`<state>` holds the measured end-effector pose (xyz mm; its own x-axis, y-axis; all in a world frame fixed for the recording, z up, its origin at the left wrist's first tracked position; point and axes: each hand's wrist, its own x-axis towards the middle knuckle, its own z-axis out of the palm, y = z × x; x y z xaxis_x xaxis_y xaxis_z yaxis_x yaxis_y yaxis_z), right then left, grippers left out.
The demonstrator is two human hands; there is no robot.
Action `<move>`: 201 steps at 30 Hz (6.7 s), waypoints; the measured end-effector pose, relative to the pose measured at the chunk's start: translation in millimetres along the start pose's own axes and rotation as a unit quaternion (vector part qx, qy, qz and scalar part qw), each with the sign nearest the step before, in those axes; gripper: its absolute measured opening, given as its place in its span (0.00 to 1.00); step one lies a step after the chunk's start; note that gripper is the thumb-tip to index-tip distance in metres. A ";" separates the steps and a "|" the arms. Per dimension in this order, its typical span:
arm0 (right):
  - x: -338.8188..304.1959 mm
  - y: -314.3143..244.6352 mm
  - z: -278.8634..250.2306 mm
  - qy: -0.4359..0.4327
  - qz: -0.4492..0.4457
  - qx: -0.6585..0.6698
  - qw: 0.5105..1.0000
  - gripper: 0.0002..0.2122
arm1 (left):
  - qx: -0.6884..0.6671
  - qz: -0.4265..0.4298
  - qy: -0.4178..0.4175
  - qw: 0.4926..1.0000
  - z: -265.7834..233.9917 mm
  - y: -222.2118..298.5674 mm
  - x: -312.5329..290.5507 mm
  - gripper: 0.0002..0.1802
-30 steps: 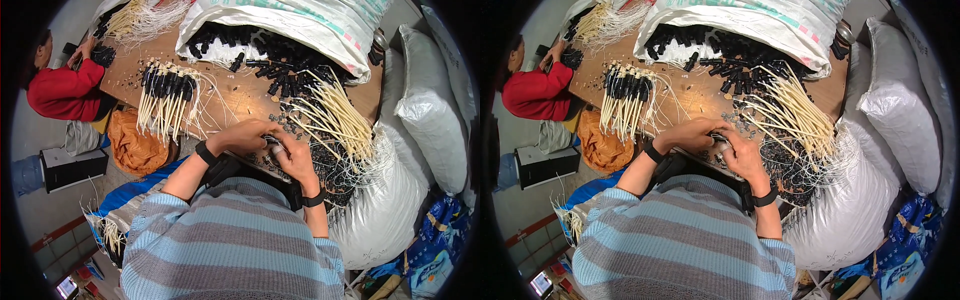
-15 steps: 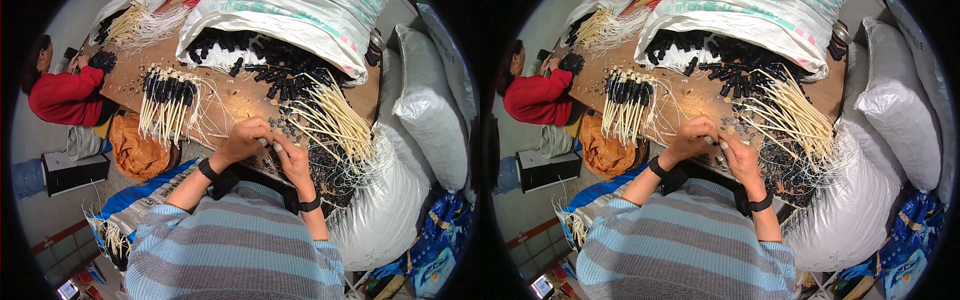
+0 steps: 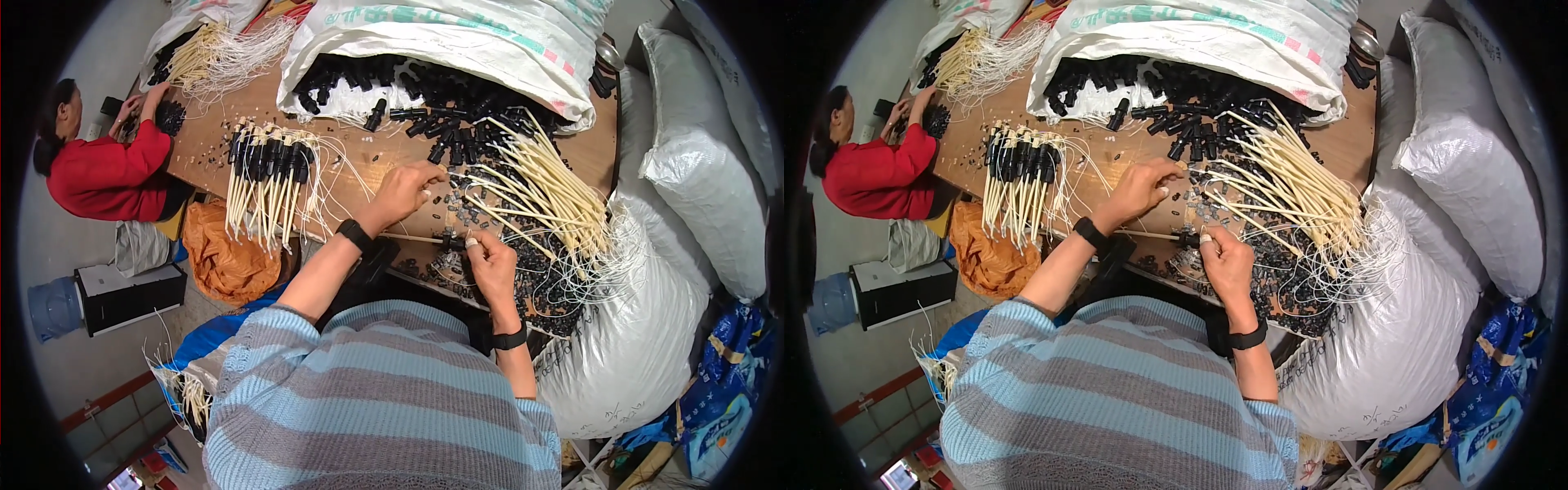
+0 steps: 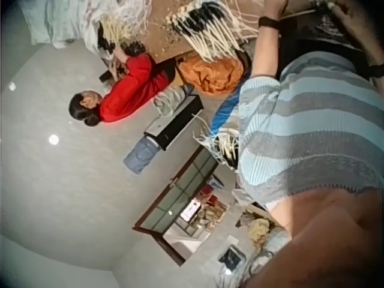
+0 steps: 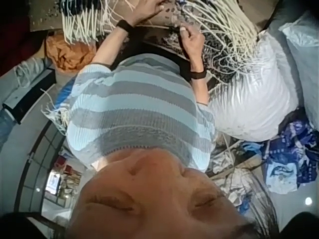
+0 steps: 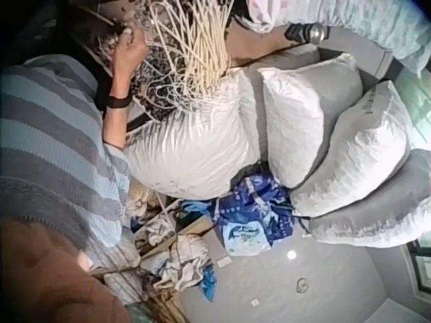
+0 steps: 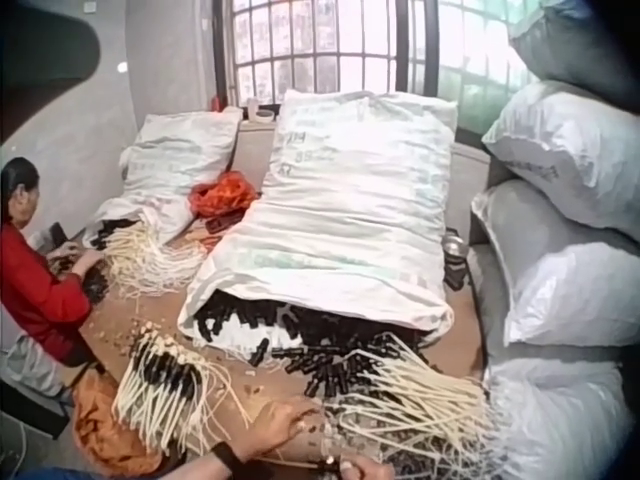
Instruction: The person assembles components by hand, picking up a black plastic part and a white cord, threading the cord through the part, and sliding it onto a thin wooden stick. Each completed assembly is then placed onto a growing pile on the table.
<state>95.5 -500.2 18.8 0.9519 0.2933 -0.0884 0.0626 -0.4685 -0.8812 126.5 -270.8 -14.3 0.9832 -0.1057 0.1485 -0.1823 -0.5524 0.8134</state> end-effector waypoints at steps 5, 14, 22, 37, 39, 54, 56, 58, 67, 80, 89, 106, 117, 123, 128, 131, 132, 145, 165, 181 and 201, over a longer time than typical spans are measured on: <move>6.8 5.7 -1.2 0.001 0.026 0.031 0.999 0.07 | 0.129 0.017 0.117 0.985 -6.2 12.5 -13.6 0.19; 15.1 2.3 3.2 -0.003 0.106 0.125 0.986 0.05 | 0.015 -0.078 0.056 0.995 2.4 21.1 -11.4 0.21; 27.4 3.1 15.7 -0.027 0.065 0.172 0.983 0.13 | -0.026 0.151 0.080 0.985 32.1 78.7 -19.7 0.19; 12.6 -15.0 17.4 0.119 -0.225 -0.170 0.952 0.05 | -0.285 -0.156 0.080 0.942 31.0 52.2 -27.2 0.12; 11.6 -13.1 14.2 0.123 -0.230 -0.142 0.955 0.06 | -0.258 -0.132 0.071 0.954 27.7 51.0 -27.3 0.11; 13.3 -19.8 -16.8 -0.011 -0.189 -0.023 0.982 0.13 | 0.003 0.004 -0.026 1.000 0.5 61.0 -22.2 0.22; 15.1 -20.6 -14.1 0.014 -0.308 -0.197 0.931 0.12 | 0.042 -0.009 -0.021 0.999 -0.5 59.9 -25.6 0.20; 14.9 -24.9 -11.6 -0.002 -0.220 -0.129 0.967 0.11 | 0.085 -0.023 -0.014 0.996 -3.1 65.8 -27.8 0.19; 18.8 -33.8 11.0 -0.067 -0.033 0.041 0.996 0.08 | 0.245 0.118 0.021 0.962 -12.3 69.4 -42.3 0.05; 10.8 -39.3 20.8 -0.112 -0.317 -0.163 0.928 0.11 | 0.394 -0.094 0.326 0.854 -101.6 2.6 -72.2 0.29; 35.4 -10.4 -62.2 0.046 -0.137 -0.219 0.965 0.08 | 0.172 0.076 0.080 0.979 -16.8 0.6 36.8 0.19; 36.9 -26.2 -73.5 0.004 -0.206 -0.267 0.941 0.03 | 0.176 -0.132 0.187 0.957 -69.0 -33.0 -24.3 0.19; 13.3 -23.0 -42.6 -0.047 -0.184 -0.132 0.973 0.07 | -0.105 -0.049 0.045 0.992 -30.9 1.3 -26.4 0.21; 9.5 -22.3 -45.2 -0.005 -0.194 -0.130 0.972 0.08 | -0.064 -0.006 0.036 0.997 -36.0 18.8 -22.8 0.22; 8.8 -27.9 -30.6 -0.032 -0.262 -0.251 0.931 0.13 | 0.102 0.157 -0.007 0.982 -7.8 36.6 -19.6 0.13; 9.1 -26.9 -36.5 0.002 -0.181 -0.362 0.914 0.25 | 0.213 0.215 0.167 0.938 -6.2 29.8 -19.4 0.12; 10.3 -21.2 -41.2 0.024 -0.122 -0.361 0.924 0.26 | 0.262 0.197 0.164 0.930 -15.0 23.9 -21.0 0.16; 2.5 -7.6 -88.7 0.023 -0.080 -0.199 0.976 0.09 | 0.051 0.118 0.077 0.989 -14.2 58.3 -31.9 0.21; 8.8 -29.3 -78.5 0.030 -0.311 -0.295 0.903 0.08 | 0.106 -0.129 0.079 0.983 -52.2 16.7 -75.7 0.21; 7.8 9.0 -100.9 0.052 -0.062 -0.192 0.978 0.09 | 0.075 0.214 -0.031 0.973 31.1 30.9 -13.1 0.20; 35.0 -26.1 -10.3 0.052 -0.191 -0.261 0.945 0.11 | 0.217 0.177 -0.057 0.958 2.2 88.4 -20.8 0.13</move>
<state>130.3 -486.4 43.4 0.8532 0.4522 0.2599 0.5201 -0.7006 -0.4885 89.9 -319.3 53.3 0.8573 -0.4260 0.2890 -0.5129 -0.7550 0.4085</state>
